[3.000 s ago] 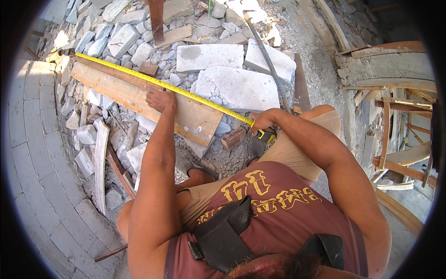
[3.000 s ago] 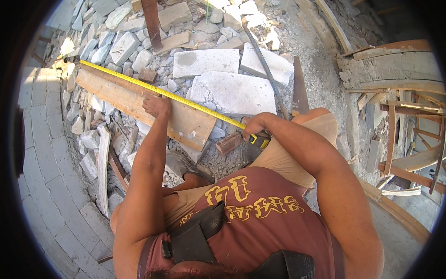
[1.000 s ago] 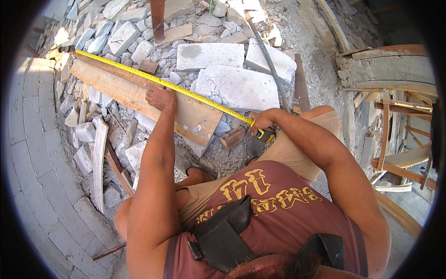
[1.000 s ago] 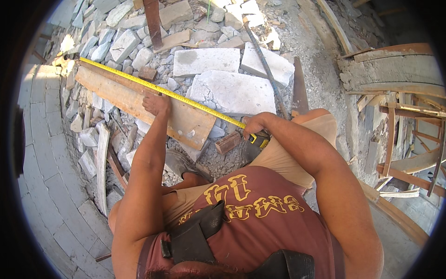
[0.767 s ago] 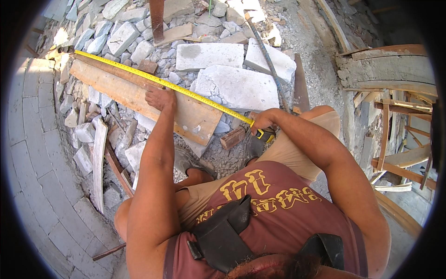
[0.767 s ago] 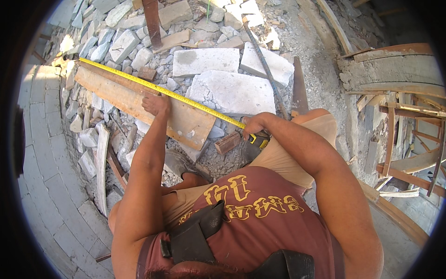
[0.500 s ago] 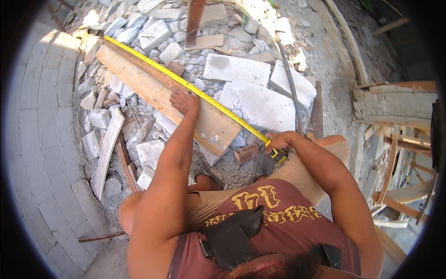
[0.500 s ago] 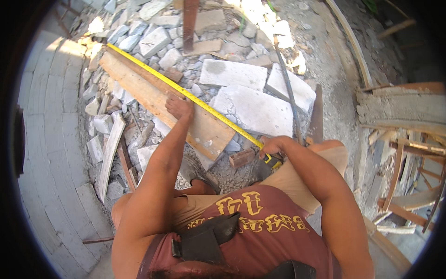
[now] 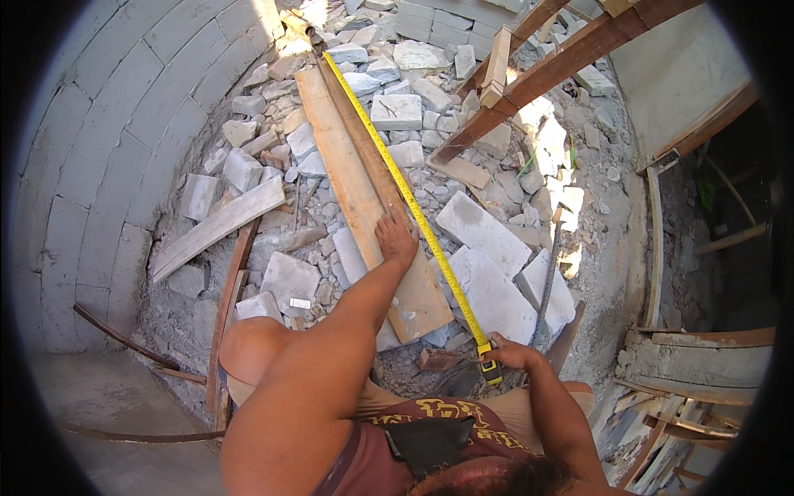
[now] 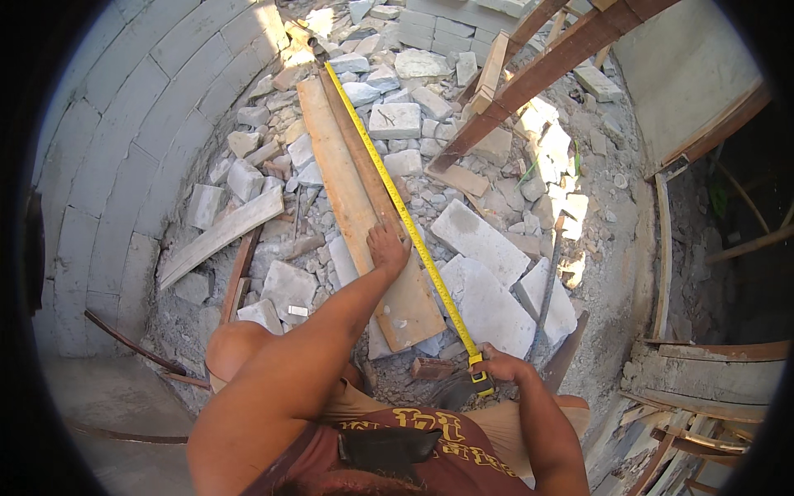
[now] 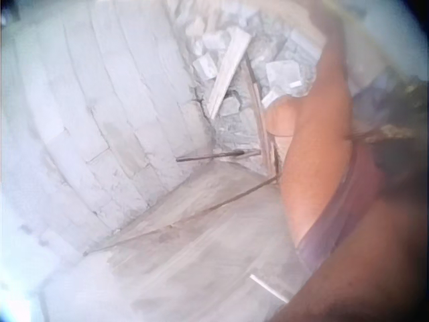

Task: The person measures a wooden plank with a tape measure, then uses a hammer to break a large ceramic tile into smaller pieces on a debris-covered floor. The person also briefly hands a hammer to another worker on a scaffold.

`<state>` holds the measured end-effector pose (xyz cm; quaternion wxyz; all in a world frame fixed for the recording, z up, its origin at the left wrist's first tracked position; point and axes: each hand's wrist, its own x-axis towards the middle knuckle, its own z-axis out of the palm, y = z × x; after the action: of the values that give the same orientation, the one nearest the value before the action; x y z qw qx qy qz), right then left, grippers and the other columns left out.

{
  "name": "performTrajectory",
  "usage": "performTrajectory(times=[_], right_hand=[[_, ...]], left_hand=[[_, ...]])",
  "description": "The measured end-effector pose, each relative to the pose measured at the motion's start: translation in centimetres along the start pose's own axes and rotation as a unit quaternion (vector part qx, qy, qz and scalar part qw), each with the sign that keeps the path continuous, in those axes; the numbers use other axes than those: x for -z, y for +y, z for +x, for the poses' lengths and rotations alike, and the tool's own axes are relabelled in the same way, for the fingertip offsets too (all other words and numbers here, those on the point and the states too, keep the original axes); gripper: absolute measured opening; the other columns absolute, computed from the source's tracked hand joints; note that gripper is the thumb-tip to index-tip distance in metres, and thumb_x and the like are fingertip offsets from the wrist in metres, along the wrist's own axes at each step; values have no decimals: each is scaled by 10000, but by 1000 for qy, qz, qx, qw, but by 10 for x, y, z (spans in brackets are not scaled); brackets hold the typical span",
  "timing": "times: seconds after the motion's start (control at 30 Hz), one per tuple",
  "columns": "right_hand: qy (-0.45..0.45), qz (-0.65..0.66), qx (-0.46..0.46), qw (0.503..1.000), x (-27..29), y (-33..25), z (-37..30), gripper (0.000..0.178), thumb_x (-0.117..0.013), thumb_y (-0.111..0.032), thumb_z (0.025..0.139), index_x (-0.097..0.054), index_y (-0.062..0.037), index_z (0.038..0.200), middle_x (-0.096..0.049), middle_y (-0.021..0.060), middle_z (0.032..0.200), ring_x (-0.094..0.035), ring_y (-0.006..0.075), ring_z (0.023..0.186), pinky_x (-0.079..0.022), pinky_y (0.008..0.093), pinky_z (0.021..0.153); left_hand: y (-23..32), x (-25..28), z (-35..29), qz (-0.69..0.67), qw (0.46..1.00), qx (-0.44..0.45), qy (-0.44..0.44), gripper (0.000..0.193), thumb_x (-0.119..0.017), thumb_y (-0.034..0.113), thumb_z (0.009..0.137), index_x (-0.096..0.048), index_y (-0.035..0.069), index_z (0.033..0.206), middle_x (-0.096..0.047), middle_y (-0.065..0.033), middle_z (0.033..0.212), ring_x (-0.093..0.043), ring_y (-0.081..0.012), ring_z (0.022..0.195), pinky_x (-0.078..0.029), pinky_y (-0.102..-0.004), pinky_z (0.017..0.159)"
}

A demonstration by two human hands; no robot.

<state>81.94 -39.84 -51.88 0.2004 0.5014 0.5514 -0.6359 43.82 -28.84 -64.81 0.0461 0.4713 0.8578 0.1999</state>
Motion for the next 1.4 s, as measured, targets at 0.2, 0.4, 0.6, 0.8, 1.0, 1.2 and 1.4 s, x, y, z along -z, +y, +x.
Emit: performTrajectory(times=[0.2, 0.4, 0.6, 0.8, 1.0, 1.2, 1.4], right_hand=[[6, 161, 33, 986, 7, -16, -12, 670, -748, -234, 922, -455, -140, 1517, -647, 96, 1261, -587, 229, 1210, -450, 378, 1070], [73, 212, 157, 962, 7, -37, -17, 704, -709, -153, 914, -428, -119, 1558, -643, 91, 1197, -604, 191, 1114, -477, 337, 1005], [101, 230, 228, 941, 14, -69, -11, 728, -731, -160, 884, -465, 8, 1541, -649, 97, 1256, -613, 181, 1149, -495, 332, 1030], [100, 246, 282, 922, 24, -103, -3, 772, -772, -149, 857, -474, 25, 1547, -644, 77, 1269, -630, 166, 1140, -512, 328, 1030], [126, 210, 343, 907, 49, -142, 8, 770, -812, -150, 840, -502, 13, 1525, -644, 57, 1222, -636, 158, 1091, -532, 328, 990], [182, 164, 346, 906, 62, -165, 20, 920, -907, -304, 782, -505, 49, 1530, -651, 131, 1270, -639, 205, 1151, -518, 353, 1047], [228, 81, 288, 927, 63, -136, 29, 939, -931, -363, 739, -541, 30, 1498, -665, 216, 1380, -635, 292, 1286, -478, 369, 1132]], left_hand=[[-3, 14, 2, 20, 999, -23, -45, 1036, -797, 476, 884, -352, -76, 1639, -594, -223, 1333, -525, -372, 1255, -405, -486, 1122], [-14, 27, 19, 8, 995, -55, -86, 841, -686, 437, 947, -464, -90, 1563, -662, -275, 1275, -590, -413, 1227, -465, -508, 1088], [-28, 37, 45, 27, 985, -83, -150, 573, -638, 343, 992, -612, -26, 1429, -728, -271, 1212, -673, -429, 1178, -544, -526, 1020], [-29, 47, 53, 15, 977, -77, -200, 485, -676, 330, 1009, -650, -8, 1356, -755, -261, 1186, -703, -445, 1161, -564, -534, 1008], [-25, 57, 60, 33, 971, -83, -220, 448, -702, 356, 1014, -668, 13, 1302, -766, -252, 1160, -717, -447, 1142, -575, -537, 988], [-22, 60, 59, 58, 970, -79, -224, 438, -700, 372, 1022, -674, 22, 1284, -764, -257, 1164, -716, -444, 1151, -574, -538, 991], [-23, 60, 62, 58, 968, -75, -232, 494, -699, 389, 1024, -668, 11, 1340, -756, -272, 1204, -708, -464, 1172, -565, -548, 1011]])
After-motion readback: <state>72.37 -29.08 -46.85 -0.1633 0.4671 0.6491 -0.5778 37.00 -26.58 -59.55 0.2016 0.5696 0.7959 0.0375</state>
